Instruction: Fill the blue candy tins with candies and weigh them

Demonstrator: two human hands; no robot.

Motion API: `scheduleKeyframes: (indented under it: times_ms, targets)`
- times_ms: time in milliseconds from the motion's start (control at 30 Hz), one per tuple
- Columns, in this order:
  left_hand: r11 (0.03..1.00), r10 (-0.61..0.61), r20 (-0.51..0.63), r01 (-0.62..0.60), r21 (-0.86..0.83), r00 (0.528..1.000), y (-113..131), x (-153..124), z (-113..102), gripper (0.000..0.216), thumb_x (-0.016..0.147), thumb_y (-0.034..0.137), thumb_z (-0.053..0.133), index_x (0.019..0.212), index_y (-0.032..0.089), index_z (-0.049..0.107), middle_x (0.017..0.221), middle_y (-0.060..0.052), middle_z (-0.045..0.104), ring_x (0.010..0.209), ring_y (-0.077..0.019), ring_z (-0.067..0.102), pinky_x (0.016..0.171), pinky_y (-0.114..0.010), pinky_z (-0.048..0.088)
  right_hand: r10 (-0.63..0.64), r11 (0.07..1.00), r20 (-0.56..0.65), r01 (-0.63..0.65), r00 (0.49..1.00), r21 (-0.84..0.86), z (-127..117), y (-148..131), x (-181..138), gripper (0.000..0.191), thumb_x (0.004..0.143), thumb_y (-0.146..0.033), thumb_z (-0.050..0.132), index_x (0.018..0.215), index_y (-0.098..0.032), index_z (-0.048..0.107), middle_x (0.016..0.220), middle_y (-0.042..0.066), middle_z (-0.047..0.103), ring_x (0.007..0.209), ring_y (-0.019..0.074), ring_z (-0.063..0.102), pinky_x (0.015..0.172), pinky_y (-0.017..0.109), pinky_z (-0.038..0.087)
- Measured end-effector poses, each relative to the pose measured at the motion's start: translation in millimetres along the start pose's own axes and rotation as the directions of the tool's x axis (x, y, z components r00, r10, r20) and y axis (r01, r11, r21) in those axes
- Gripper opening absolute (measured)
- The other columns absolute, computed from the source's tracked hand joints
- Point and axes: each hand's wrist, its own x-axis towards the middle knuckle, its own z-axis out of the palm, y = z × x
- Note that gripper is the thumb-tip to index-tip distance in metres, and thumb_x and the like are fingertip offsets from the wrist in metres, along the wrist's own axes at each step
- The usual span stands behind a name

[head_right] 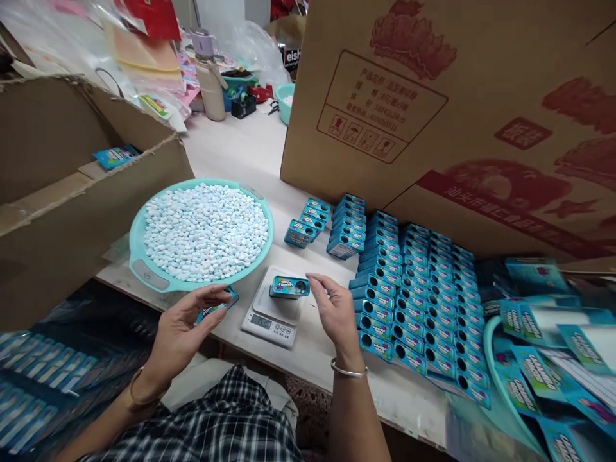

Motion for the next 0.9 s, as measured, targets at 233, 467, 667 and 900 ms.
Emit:
scheduleKeyframes:
  times_ms: [233, 467, 667, 900]
  targets:
    - [0.999, 0.053, 0.001, -0.053, 0.01, 0.999, 5.7, 5.7, 1.7, 0.033, 0.086, 0.031, 0.067, 0.118, 0.022, 0.063, 0.105, -0.005, 0.072, 0.099, -0.0205, 0.068, 0.095, -0.038, 0.054, 0.244, 0.722, -0.087, -0.121, 0.966, 0.681, -23.8, 7.8, 3.0, 0.02, 0.08, -0.036, 0.073, 0.087, -0.017, 0.068, 0.054, -0.009, 0.037, 0.04, 0.0025, 0.024, 0.033, 0.014, 0.019]
    - [0.951, 0.252, 0.079, -0.262, 0.164, 0.964, 35.0, 30.3, 7.3, 0.037, 0.087, 0.03, 0.066, 0.123, 0.023, 0.061, 0.112, -0.006, 0.069, 0.103, -0.0212, 0.066, 0.097, -0.038, 0.053, 0.35, 0.115, 0.2, -0.254, 0.915, 0.96, -26.0, 28.0, -5.2, 0.011, 0.089, -0.019, 0.06, 0.08, -0.019, 0.055, 0.062, -0.008, 0.039, 0.042, 0.0034, 0.033, 0.034, 0.01, 0.031]
    - [0.73, 0.403, 0.435, -0.569, 0.378, 0.805, 57.5, 59.4, 43.8, 0.048, 0.088, 0.035, 0.064, 0.133, 0.024, 0.051, 0.126, -0.009, 0.062, 0.119, -0.026, 0.056, 0.103, -0.046, 0.046, 0.404, 0.008, 0.235, -0.26, 0.884, 0.966, -16.2, 39.4, -12.3, 0.009, 0.086, -0.018, 0.062, 0.081, -0.021, 0.055, 0.064, -0.006, 0.045, 0.048, 0.0053, 0.042, 0.039, 0.012, 0.037]
    - [0.585, 0.331, 0.58, -0.644, 0.493, 0.744, 47.7, 70.2, 75.2, 0.055, 0.086, 0.034, 0.065, 0.136, 0.019, 0.046, 0.125, -0.013, 0.059, 0.117, -0.0299, 0.054, 0.1, -0.048, 0.045, 0.386, 0.202, 0.189, -0.283, 0.903, 0.938, -11.2, 27.7, -18.4, 0.011, 0.08, -0.016, 0.065, 0.091, -0.018, 0.062, 0.067, -0.006, 0.049, 0.042, 0.0017, 0.033, 0.034, 0.011, 0.024]
